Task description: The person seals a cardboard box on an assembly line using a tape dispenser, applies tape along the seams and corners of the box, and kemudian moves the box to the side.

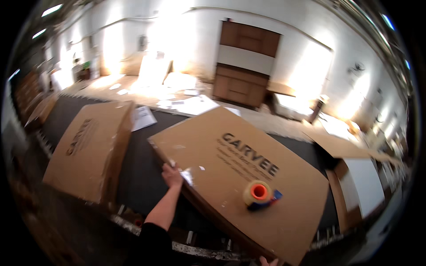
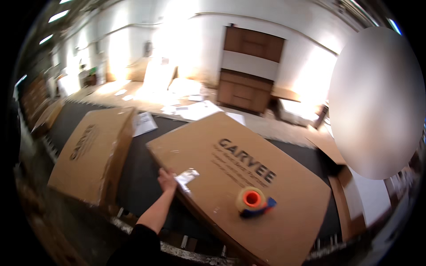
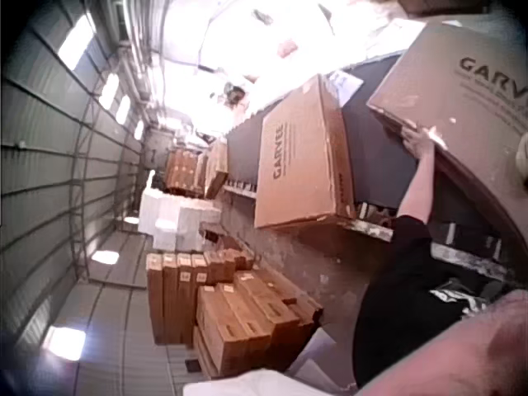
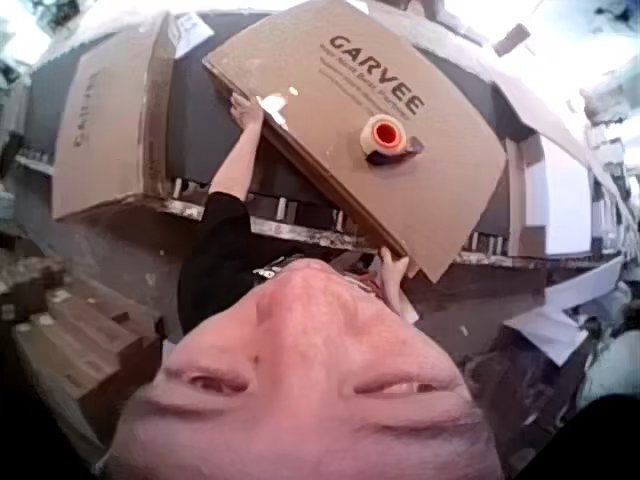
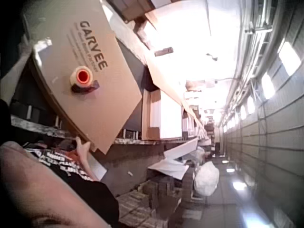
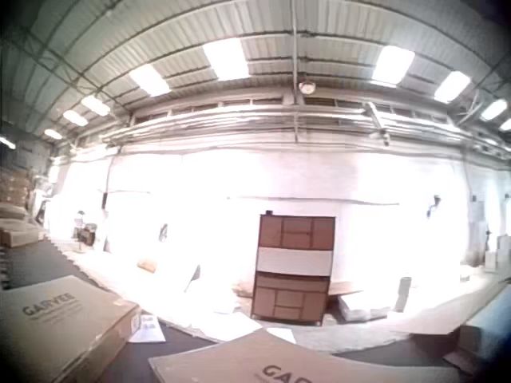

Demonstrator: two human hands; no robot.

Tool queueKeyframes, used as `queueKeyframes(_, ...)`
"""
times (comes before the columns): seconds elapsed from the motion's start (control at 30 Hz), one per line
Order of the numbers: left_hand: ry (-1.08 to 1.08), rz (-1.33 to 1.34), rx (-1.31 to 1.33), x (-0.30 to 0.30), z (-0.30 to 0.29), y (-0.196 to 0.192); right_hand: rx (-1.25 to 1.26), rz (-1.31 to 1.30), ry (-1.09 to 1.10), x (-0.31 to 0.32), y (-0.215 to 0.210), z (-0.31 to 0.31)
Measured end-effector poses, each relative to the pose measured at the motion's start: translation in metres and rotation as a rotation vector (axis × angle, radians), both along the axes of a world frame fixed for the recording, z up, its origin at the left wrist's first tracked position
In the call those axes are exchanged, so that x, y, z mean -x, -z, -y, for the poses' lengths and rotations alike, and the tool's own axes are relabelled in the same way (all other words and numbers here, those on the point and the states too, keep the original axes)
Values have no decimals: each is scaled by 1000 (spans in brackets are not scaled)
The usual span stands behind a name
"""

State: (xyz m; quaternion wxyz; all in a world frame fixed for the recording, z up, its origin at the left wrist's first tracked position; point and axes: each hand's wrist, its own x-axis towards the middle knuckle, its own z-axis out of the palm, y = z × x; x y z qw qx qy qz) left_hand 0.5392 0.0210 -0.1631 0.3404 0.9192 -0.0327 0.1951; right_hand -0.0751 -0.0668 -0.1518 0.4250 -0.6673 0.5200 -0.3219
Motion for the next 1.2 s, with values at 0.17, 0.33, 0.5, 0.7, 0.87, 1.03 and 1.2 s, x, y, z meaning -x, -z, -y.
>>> queueKeyframes(0.17,62,24,111,106,-22,-50,-13,-504,-434,-5,-148,13)
queueKeyframes(0.33,808,432,327,308,-11,-122,618,-357,-260,2,-181,98)
queueKeyframes(0.5,1553,321,391,415,60,-163,395,-663,-296,-29,-114,221)
queueKeyframes(0.7,1006,266,-262,453,129,-137,276,-771,-386,-107,-104,363)
queueKeyframes(0.87,905,264,-453,447,122,-146,305,-825,-446,-135,-122,464)
queueKeyframes(1.03,937,157,-401,458,142,-148,270,-890,-531,-131,-172,524)
queueKeyframes(1.2,855,123,-339,445,135,-137,333,-801,-556,-156,-139,536)
